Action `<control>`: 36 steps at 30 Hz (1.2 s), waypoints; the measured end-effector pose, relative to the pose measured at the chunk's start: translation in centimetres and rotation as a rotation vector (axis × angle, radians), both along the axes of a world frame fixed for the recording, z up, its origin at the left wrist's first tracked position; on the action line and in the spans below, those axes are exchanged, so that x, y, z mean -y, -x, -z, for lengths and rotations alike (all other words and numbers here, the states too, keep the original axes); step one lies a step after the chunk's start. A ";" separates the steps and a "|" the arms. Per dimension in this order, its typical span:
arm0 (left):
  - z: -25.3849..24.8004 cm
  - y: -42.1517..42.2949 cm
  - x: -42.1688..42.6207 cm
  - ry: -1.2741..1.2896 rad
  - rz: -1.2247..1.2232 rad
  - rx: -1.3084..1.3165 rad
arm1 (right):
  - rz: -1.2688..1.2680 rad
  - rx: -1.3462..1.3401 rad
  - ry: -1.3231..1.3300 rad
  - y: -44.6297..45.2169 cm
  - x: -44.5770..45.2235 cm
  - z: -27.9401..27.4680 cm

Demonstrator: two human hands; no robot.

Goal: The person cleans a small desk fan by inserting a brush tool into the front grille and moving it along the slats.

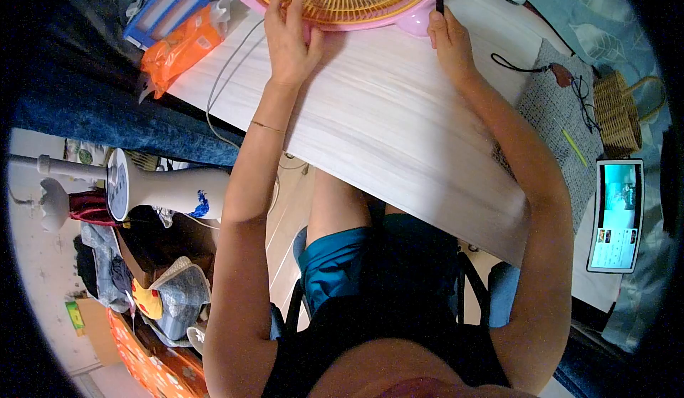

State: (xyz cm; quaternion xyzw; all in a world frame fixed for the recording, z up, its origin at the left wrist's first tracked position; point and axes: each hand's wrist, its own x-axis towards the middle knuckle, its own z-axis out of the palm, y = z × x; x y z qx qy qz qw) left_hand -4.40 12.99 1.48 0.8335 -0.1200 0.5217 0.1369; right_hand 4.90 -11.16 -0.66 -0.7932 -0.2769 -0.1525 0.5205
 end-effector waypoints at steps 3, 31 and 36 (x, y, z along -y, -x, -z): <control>0.2 0.1 -0.1 0.074 0.019 -0.034 | -0.046 0.031 0.083 -0.5 -0.1 0.7; 0.0 0.3 -0.1 -0.077 -0.059 0.018 | -0.045 0.237 0.125 0.2 -0.4 0.8; 0.2 0.2 -0.2 0.107 0.078 -0.115 | -0.003 0.061 -0.017 -1.8 0.2 1.6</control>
